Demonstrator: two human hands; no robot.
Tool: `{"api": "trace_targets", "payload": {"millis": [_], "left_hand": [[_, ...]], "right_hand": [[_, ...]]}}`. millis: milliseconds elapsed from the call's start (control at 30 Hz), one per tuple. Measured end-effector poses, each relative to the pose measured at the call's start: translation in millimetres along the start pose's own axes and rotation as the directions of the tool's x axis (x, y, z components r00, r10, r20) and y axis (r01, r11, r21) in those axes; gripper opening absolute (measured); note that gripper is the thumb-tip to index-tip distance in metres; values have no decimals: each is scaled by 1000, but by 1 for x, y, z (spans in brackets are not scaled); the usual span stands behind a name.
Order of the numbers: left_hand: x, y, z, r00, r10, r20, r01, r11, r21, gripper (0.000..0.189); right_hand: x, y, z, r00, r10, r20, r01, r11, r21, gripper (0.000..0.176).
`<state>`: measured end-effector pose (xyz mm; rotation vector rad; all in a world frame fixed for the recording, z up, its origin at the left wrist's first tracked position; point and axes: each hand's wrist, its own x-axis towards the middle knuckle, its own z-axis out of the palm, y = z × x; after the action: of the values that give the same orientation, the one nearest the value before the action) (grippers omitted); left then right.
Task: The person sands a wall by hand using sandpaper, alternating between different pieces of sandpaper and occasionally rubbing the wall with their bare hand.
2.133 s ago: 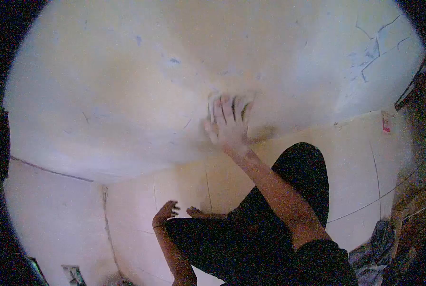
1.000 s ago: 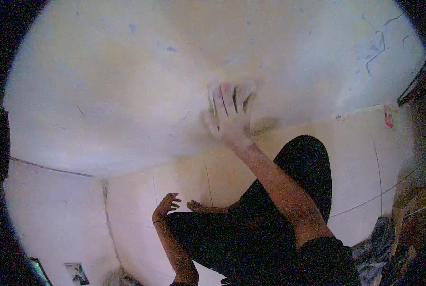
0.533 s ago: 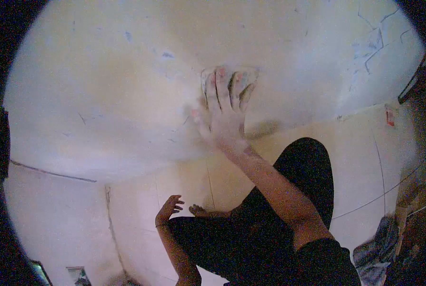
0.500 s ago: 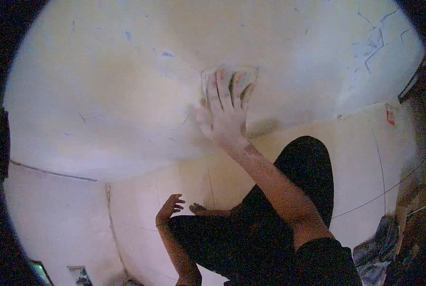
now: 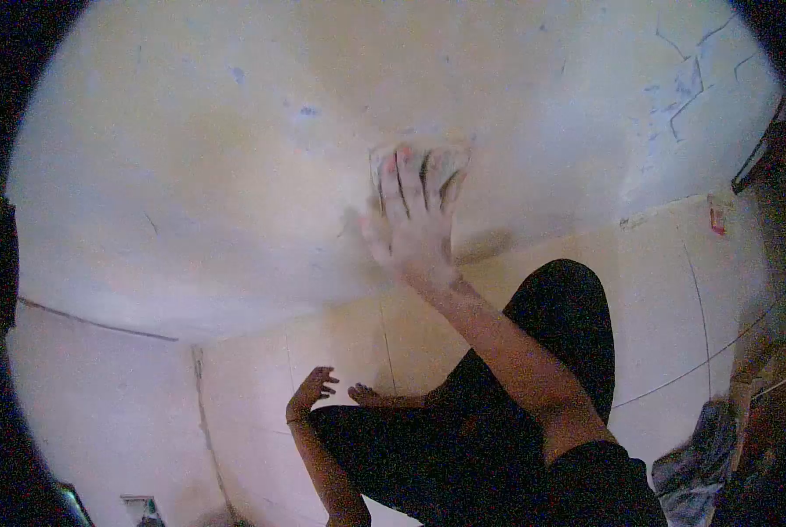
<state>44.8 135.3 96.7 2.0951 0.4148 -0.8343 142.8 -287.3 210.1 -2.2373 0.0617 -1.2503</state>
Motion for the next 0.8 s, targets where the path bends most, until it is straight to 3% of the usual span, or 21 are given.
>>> {"api": "trace_targets", "payload": {"millis": [67,167,200,300,400,467,600,700,733,800], "left_hand": [[-16,8,6,996,90,13,-89,995,-48,42],[2,-15,-8,986,-164,15,165,986,-9,44],[5,-17,-8,990,-141,-6,141,988,56,43],[-12,3,4,999,35,-21,-36,997,-63,41],[-10,5,3,994,-104,-15,104,995,-4,42],[-2,-2,-4,988,-154,-14,155,987,51,42],[-18,15,8,999,44,-17,-46,995,-94,44],[-6,-11,-3,987,-157,17,157,988,3,43],[0,-9,-2,980,-201,-11,201,978,60,42],[10,-4,-7,995,-103,-15,103,993,54,42]], "right_hand": [[-31,12,23,998,-2,70,8,996,-86,68],[-37,14,30,1000,-13,28,16,995,-98,68],[-35,9,30,1000,-5,1,5,997,-80,69],[6,-1,1,1000,9,-25,-9,1000,21,82],[-35,27,41,986,-162,-39,155,977,-146,83],[-42,20,42,998,-65,-17,64,996,-63,83],[13,-3,0,1000,23,-6,-23,999,-28,84],[-40,29,42,990,-95,99,114,974,-197,84],[-37,23,37,996,-58,62,66,988,-139,80],[-33,5,31,999,45,-3,-45,999,-14,72]]}}
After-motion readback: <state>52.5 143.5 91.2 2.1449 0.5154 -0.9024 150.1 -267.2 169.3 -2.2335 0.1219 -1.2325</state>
